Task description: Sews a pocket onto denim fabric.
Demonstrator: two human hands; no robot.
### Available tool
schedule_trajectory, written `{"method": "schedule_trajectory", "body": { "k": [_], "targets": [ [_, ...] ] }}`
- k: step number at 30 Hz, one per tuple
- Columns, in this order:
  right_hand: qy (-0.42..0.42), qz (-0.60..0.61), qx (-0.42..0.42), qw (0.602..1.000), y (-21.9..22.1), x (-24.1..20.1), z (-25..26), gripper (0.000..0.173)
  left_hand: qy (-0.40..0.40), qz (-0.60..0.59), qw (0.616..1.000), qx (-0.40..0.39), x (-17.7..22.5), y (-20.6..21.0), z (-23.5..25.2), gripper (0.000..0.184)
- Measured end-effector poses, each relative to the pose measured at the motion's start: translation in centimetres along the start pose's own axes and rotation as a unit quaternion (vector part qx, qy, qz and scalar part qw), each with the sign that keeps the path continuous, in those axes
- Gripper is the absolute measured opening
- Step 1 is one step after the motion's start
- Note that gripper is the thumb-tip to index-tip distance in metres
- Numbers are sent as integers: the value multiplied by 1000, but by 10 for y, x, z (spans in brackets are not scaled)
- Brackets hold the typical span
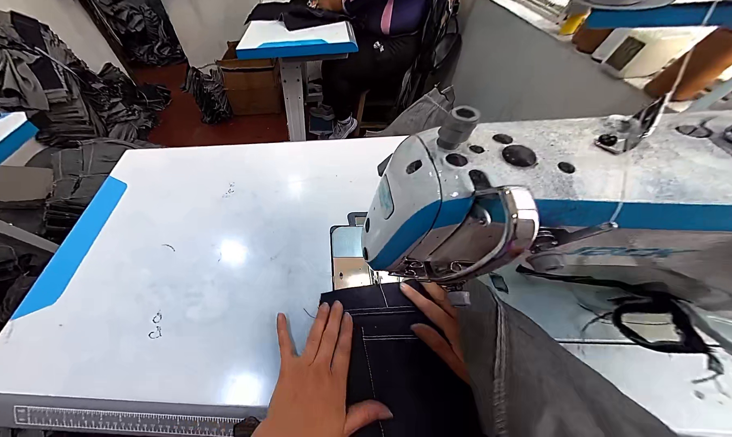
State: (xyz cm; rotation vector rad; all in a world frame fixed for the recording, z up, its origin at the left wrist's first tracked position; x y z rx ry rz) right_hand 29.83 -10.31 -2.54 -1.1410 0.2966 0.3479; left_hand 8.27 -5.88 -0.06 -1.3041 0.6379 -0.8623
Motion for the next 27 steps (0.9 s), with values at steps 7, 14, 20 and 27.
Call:
{"method": "schedule_trajectory", "body": {
  "k": [7, 14, 20, 27],
  "targets": [
    [18, 24, 21, 999, -37, -38, 11, 35, 17, -55, 998, -40, 9, 1, 16, 103],
    [86, 105, -222, 966, -14, -35, 41, 28, 15, -54, 998, 5, 32, 6, 8, 83],
    [94, 27, -162, 982, -13, -44, 41, 28, 17, -21, 1000, 12, 31, 3, 9, 86],
    [-85, -72, 141, 984, -12, -54, 7, 25, 27, -22, 999, -8, 21, 6, 24, 87]
  ]
}}
Point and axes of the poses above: each hand's wrist, its own z-axis towards the middle knuckle, its own y-axis out of the palm, x = y × z, the point moved 7 cm from there along z, towards the middle knuckle, and after that the axes turned 5 degrees about -x, right-handed, at the moved point
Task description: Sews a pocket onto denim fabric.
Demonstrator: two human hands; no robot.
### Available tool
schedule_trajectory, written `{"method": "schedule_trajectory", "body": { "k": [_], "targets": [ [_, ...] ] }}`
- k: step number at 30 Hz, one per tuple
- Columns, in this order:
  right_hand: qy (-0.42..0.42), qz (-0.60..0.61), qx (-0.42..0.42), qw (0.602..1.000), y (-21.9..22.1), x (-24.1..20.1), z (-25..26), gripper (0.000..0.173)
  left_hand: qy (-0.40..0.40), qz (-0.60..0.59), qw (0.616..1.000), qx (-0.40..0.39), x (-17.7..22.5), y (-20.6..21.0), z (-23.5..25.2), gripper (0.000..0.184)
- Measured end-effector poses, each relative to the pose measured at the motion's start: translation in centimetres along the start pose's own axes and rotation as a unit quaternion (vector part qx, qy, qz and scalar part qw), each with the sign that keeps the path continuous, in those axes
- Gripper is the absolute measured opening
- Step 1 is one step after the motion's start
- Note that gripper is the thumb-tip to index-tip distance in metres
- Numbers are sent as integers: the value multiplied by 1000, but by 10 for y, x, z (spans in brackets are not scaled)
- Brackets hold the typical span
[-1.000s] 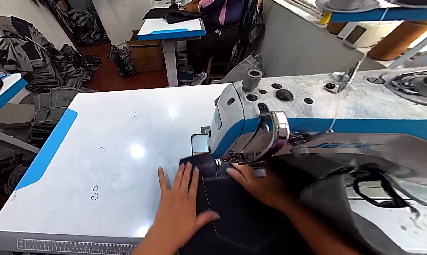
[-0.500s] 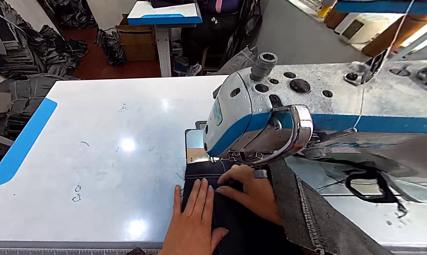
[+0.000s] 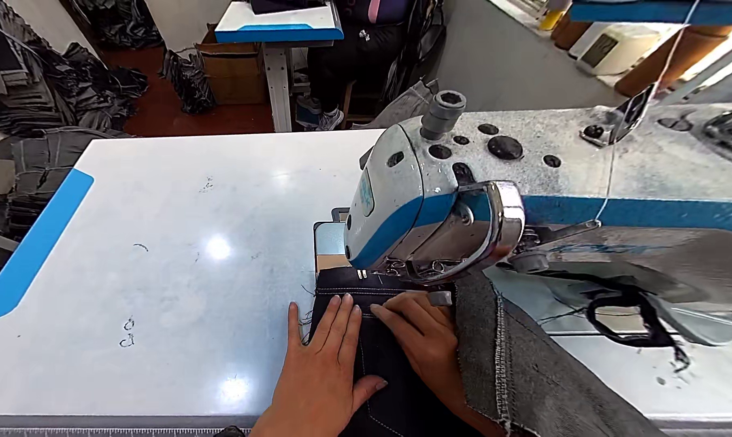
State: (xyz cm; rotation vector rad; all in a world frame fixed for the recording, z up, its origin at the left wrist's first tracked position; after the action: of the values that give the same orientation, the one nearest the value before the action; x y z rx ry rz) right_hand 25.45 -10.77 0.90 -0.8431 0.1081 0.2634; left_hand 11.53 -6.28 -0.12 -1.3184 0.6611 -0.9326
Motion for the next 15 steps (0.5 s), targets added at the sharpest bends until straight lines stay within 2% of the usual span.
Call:
{"method": "schedule_trajectory", "body": {
  "k": [6, 8, 10, 12, 14, 15],
  "targets": [
    [-102, 53, -62, 991, 14, 27, 4, 33, -11, -19, 1000, -5, -7, 3, 15, 86],
    [-61, 65, -73, 993, 16, 31, 17, 32, -28, -26, 999, -9, -12, 3, 24, 88],
    [32, 91, -46, 994, 24, 41, 23, 26, -38, -32, 998, -25, -16, 3, 30, 90],
    [104, 110, -87, 985, 40, 56, 18, 21, -39, -26, 998, -31, -18, 4, 33, 90],
    [117, 111, -118, 980, 54, 67, 11, 20, -40, -18, 998, -44, -17, 3, 34, 90],
    [114, 110, -96, 983, 64, 75, 4, 19, -41, -13, 998, -44, -17, 2, 35, 90]
  ]
}}
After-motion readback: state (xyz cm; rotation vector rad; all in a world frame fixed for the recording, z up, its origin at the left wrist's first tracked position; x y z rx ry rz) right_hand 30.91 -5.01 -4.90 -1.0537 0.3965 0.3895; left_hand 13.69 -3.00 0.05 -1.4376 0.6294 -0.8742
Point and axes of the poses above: each hand's wrist, its own z-axis towards the middle knuckle, its own y-axis out of the palm, x = y × z, the point moved 7 cm from there along z, towards the middle knuckle, and after that the axes turned 5 degrees about -x, right-handed, at the moved point
